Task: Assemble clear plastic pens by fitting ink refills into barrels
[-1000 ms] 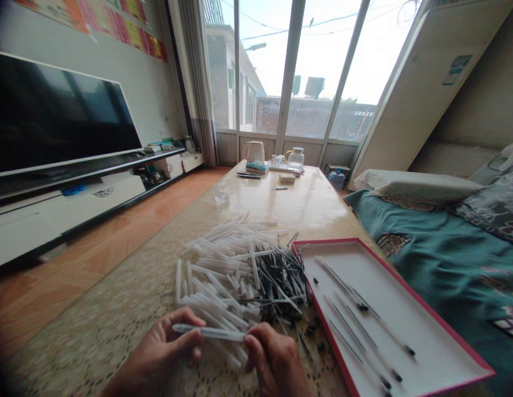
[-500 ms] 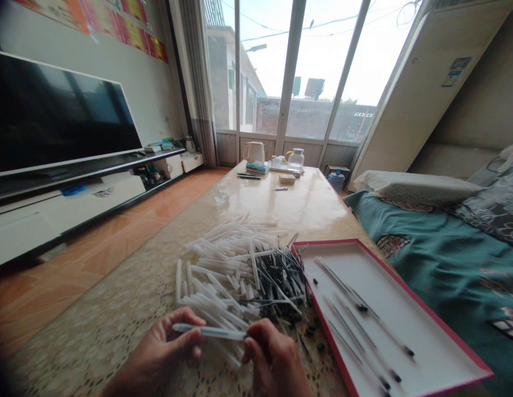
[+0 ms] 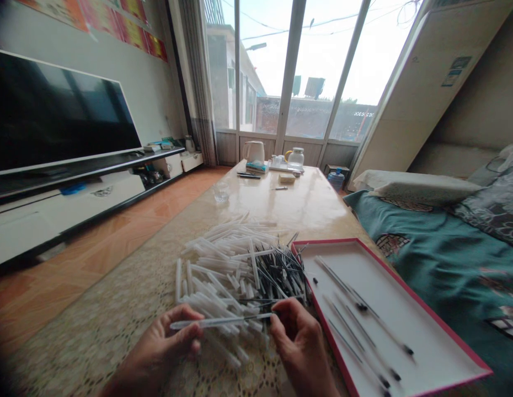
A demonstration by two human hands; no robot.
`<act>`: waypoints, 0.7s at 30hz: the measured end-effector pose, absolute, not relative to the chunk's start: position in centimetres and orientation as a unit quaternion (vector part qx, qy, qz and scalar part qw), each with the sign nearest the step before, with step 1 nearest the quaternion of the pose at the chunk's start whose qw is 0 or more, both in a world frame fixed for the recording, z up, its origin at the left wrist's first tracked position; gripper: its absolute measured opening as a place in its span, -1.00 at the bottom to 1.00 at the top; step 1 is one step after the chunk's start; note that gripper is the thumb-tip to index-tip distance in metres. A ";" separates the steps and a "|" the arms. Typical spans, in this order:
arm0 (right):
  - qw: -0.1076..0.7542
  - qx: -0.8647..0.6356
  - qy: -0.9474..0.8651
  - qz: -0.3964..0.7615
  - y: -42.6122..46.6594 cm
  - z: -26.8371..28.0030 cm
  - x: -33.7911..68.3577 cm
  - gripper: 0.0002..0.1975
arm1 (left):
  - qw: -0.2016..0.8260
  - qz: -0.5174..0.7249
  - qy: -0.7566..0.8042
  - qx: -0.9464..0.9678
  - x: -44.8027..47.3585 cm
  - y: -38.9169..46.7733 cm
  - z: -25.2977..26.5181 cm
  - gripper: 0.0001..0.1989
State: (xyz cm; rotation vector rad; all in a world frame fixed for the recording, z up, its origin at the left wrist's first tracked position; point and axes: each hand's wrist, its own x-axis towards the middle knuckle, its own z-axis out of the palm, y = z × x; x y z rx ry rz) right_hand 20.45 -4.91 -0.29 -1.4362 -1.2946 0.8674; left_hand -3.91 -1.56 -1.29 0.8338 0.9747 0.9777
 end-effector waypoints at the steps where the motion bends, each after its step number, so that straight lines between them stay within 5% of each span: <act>1: 0.501 -0.592 -0.519 0.359 -4.7 0.0 20.8 -0.80 | 0.693 0.441 0.438 0.365 -3.9 -1.5 -1.2 -0.68; 13: 0.665 -0.594 -0.277 0.359 -3.9 0.3 24.7 -0.76 | 0.642 0.526 0.461 0.315 -4.2 -1.3 -1.0 -0.68; 19: 0.636 -0.565 -0.311 0.424 -3.8 0.2 22.2 -0.66 | 0.623 0.491 0.437 0.423 -3.5 -1.6 -1.7 -0.31; 21: 0.609 -0.552 -0.337 0.459 -4.2 0.1 20.8 -0.65 | 0.625 0.479 0.434 0.438 -3.4 -1.7 -1.7 -0.32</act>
